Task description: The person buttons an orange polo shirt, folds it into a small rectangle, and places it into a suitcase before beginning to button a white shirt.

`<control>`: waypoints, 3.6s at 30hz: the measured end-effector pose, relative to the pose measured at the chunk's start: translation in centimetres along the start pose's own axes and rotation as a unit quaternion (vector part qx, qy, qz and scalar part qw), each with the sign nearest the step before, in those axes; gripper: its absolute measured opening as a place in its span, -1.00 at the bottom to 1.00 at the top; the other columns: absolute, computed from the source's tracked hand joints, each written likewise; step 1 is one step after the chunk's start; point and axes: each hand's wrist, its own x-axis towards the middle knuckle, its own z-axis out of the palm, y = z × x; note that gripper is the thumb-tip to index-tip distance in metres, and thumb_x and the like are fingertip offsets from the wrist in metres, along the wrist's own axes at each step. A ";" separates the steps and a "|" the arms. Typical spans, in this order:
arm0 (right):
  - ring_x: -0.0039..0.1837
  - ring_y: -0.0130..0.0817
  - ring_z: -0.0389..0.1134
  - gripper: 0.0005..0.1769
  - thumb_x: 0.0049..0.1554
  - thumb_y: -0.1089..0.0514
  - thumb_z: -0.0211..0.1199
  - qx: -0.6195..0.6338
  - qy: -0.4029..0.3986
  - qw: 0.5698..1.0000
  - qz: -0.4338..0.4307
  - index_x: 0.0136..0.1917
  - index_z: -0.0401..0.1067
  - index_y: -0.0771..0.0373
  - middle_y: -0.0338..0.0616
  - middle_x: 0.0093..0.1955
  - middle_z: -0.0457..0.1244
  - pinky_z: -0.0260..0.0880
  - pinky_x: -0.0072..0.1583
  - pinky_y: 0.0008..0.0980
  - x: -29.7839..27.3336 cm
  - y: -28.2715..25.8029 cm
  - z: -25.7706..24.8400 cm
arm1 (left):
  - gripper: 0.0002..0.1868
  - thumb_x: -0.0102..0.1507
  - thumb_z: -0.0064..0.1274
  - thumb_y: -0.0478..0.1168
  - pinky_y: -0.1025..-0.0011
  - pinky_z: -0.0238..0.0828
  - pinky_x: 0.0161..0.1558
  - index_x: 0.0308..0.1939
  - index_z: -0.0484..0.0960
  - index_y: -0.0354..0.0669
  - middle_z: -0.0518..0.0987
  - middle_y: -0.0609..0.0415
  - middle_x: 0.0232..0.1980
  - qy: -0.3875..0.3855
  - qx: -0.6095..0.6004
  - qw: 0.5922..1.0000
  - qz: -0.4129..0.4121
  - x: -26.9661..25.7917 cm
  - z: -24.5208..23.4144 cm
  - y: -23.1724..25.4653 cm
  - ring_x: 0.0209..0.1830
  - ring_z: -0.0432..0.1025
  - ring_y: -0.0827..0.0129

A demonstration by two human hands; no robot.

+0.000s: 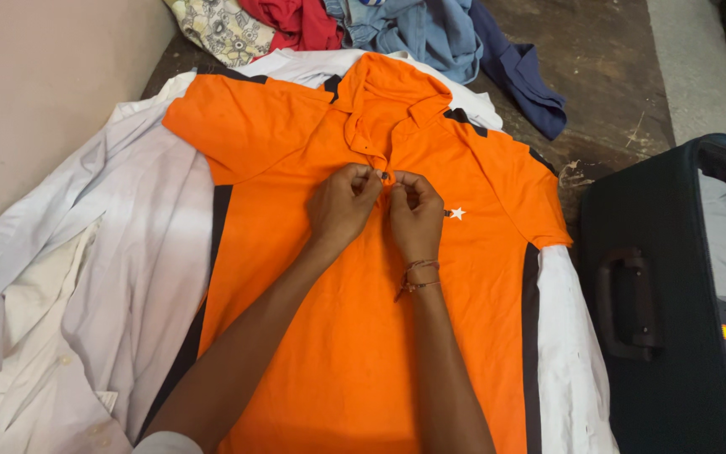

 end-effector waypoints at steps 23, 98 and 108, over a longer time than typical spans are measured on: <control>-0.21 -0.61 0.32 -0.75 0.13 0.23 0.40 0.079 -0.025 0.997 0.009 0.07 0.53 0.35 -0.24 -0.09 0.38 0.38 -0.19 -0.56 -0.5 -1.6 0.1 | -0.65 0.30 0.03 0.07 0.41 0.43 -0.32 -0.20 0.71 -0.11 0.69 0.17 -0.36 -0.065 -0.046 0.996 0.040 0.8 -0.9 -0.7 -0.42 0.54 0.47; -0.29 -0.47 0.34 -0.62 0.06 -0.02 0.47 -0.122 0.041 0.991 -0.032 -0.01 0.47 0.25 -0.24 -0.12 0.40 0.40 -0.18 -0.45 -1.5 -4.5 0.9 | -0.70 0.24 0.25 -0.14 0.36 0.47 -0.28 0.02 0.71 -0.14 0.56 0.03 -0.04 -0.009 -0.014 0.981 0.195 5.7 -1.0 0.8 -0.38 0.52 0.28; -0.26 -0.53 0.30 -0.77 0.18 0.04 0.36 -0.096 0.041 0.993 -0.058 -0.01 0.51 0.24 -0.24 -0.21 0.37 0.35 -0.20 -0.50 -1.4 -3.6 1.4 | -0.64 0.15 0.28 -0.16 0.26 0.45 -0.13 -0.08 0.57 -0.28 0.54 0.00 -0.07 0.012 0.016 0.963 0.268 7.0 -1.2 0.2 -0.11 0.50 0.16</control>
